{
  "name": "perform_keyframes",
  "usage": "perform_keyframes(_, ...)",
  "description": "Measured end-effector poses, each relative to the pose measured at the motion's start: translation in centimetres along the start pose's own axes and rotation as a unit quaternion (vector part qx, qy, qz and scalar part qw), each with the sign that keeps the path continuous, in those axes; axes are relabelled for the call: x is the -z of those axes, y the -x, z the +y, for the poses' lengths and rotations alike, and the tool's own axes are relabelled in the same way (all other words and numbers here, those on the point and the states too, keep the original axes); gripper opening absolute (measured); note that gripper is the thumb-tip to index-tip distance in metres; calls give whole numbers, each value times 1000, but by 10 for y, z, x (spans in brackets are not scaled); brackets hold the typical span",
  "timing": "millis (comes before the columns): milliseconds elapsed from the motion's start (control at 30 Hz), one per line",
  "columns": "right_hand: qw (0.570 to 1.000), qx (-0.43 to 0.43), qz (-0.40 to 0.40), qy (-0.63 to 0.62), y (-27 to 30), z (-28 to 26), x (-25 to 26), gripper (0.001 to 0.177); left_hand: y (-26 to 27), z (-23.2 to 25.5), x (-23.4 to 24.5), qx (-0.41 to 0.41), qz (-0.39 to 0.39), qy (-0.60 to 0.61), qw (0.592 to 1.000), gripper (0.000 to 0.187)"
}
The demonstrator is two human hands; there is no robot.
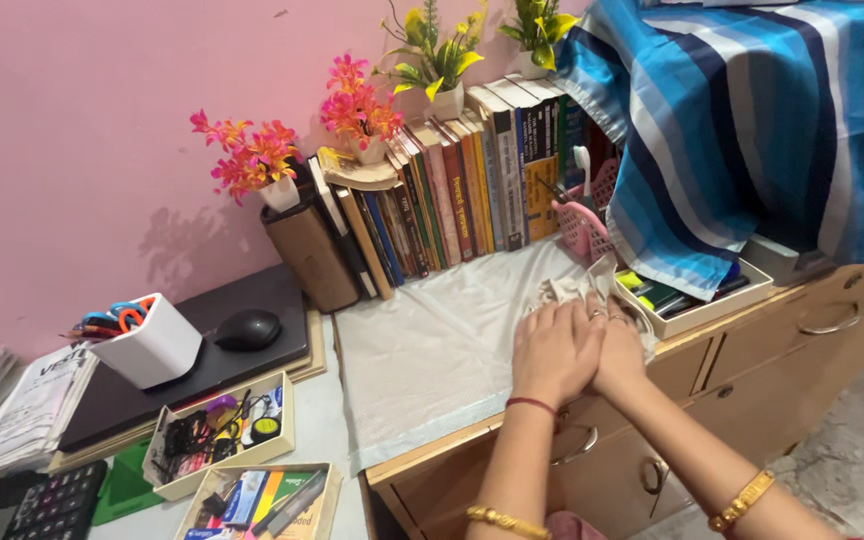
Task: The person wipes a desk surface and several small objects using a white cloth. They clean a green plastic case, a small box containing stationery, and a pink basket holding a toothbrush and other items. The person moves these items aside to wipe the underlying surface and then returns them to the desk.
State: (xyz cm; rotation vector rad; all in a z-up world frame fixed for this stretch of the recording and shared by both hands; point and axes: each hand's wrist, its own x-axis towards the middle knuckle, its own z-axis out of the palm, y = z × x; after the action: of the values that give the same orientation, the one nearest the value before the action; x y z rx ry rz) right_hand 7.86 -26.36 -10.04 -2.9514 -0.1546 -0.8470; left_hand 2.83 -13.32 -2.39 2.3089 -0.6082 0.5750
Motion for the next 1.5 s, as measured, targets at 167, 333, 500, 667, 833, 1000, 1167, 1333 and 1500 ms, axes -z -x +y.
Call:
perform_keyframes(167, 1000, 12, -4, 21, -2, -37, -4, 64, 11, -15, 31, -8, -5, -25, 1000, 52)
perform_keyframes(333, 999, 40, -12, -9, 2, -93, 14, 64, 32, -33, 70, 17, 7, -48, 999, 50)
perform_keyframes(500, 994, 84, 13, -72, 7, -143, 22, 62, 58, -50, 105, 17, 50, -87, 995, 55)
perform_keyframes(667, 983, 117, -3, -141, 12, -181, 25, 58, 80, -54, 135, 78, 43, -136, 987, 56)
perform_keyframes(833, 978, 162, -19, -132, -1, -216, 17, 56, 87, -69, 149, 153, 88, -160, 971, 54)
perform_keyframes(1000, 967, 195, -27, -161, -15, -243, 16, 55, 94, -98, 154, 178, 118, -173, 961, 60)
perform_keyframes(1167, 961, 215, -108, -136, -39, -276, 31, 55, 97, -119, 153, 227, 131, -169, 950, 68)
perform_keyframes(1333, 961, 202, -81, -169, -60, -298, 29, 60, 98, -123, 150, 234, 163, -151, 947, 73)
perform_keyframes(1500, 958, 208, -60, -186, -60, -294, 20, 61, 99, -112, 155, 236, 132, -154, 950, 72)
